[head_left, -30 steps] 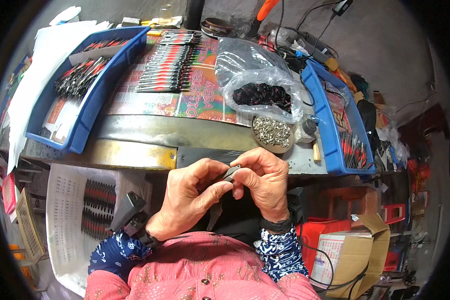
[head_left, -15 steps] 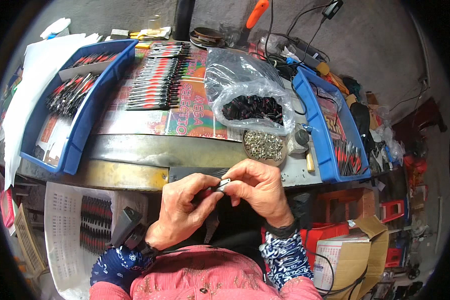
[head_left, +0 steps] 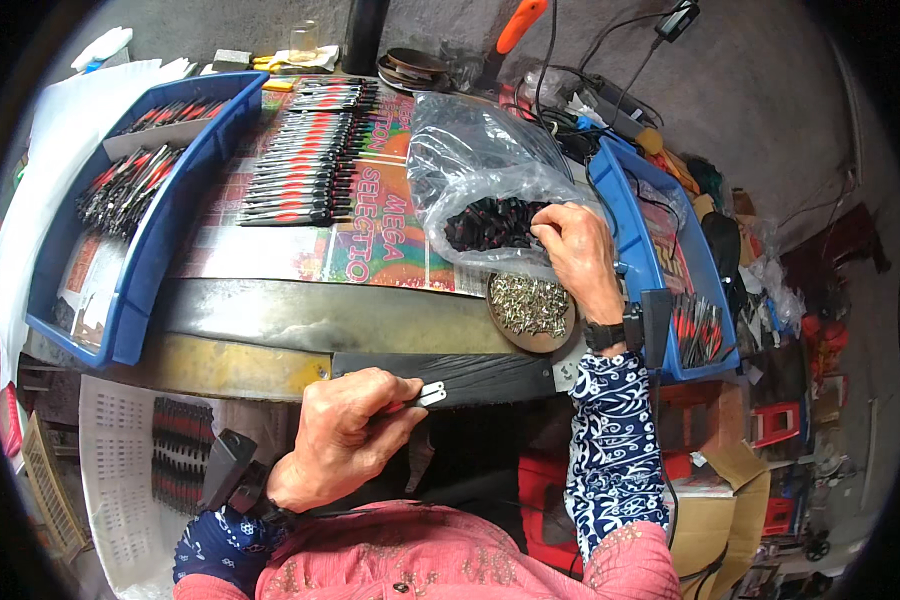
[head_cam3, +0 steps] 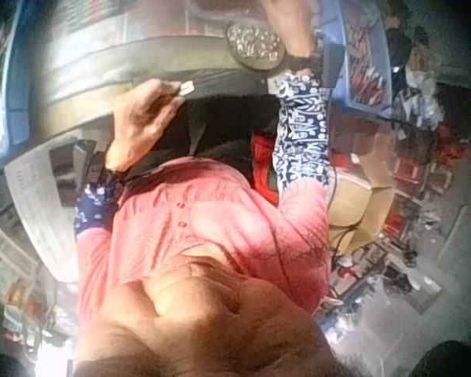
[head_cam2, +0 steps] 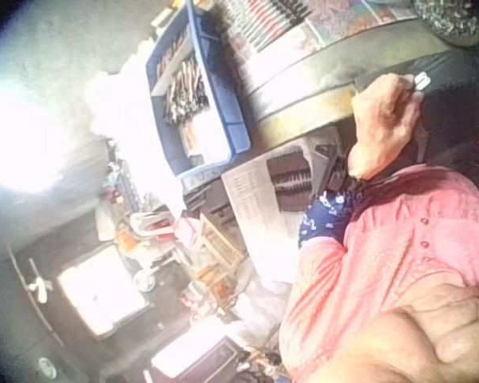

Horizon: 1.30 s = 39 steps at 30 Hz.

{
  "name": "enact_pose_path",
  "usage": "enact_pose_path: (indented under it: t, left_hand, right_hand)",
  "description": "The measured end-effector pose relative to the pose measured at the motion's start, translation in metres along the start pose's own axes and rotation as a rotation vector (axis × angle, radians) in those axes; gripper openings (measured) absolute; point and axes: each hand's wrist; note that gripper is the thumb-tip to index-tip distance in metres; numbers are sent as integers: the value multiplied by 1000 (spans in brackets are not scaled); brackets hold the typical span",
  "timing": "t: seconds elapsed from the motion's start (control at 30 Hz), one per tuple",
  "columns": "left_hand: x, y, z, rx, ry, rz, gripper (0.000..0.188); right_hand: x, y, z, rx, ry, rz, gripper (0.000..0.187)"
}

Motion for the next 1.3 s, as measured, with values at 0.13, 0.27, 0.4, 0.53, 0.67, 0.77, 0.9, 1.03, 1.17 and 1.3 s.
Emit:
enact_pose_path:
  t: [0.13, 0.27, 0.4, 0.53, 0.67, 0.77, 0.9, 1.03, 1.17, 1.3]
  left_hand:
    - [3, 1, 4, 35, 23, 58, 21]
    - [3, 6, 9, -3, 4, 32, 22]
    - [4, 9, 11, 0, 38, 26, 21]
    - [3, 8, 13, 20, 55, 4, 20]
    - [5, 6, 12, 25, 57, 8, 21]
    - [5, 4, 8, 28, 59, 4, 21]
    - [8, 2, 5, 33, 70, -5, 21]
    - [12, 1, 4, 20, 92, -12, 20]
    - [11, 0, 4, 3, 52, -25, 20]
    - [11, -1, 1, -3, 69, -17, 20]
  right_hand:
    - [-17, 9, -9, -1, -65, 67, 14]
    - [-26, 14, -13, -57, -114, 175, 20]
    - [-36, 17, -15, -49, -298, 226, 19]
    - [-39, 20, -18, -53, -310, 238, 18]
    - [-37, 23, -21, -96, -254, 279, 19]
    - [-40, 22, -22, -85, -271, 278, 20]
    - [-40, 19, -24, -73, -169, 220, 22]
    - [-27, 14, -19, -75, -26, 152, 22]
    - [-7, 2, 5, 18, 125, 14, 19]
    - [17, -28, 45, -82, 280, -26, 16]
Point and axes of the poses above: each hand's wrist, its own y-axis towards the middle knuckle, its own x-axis out of the back of the hand, z = x × y, and after that the axes turned 9 degrees about -z, right-handed
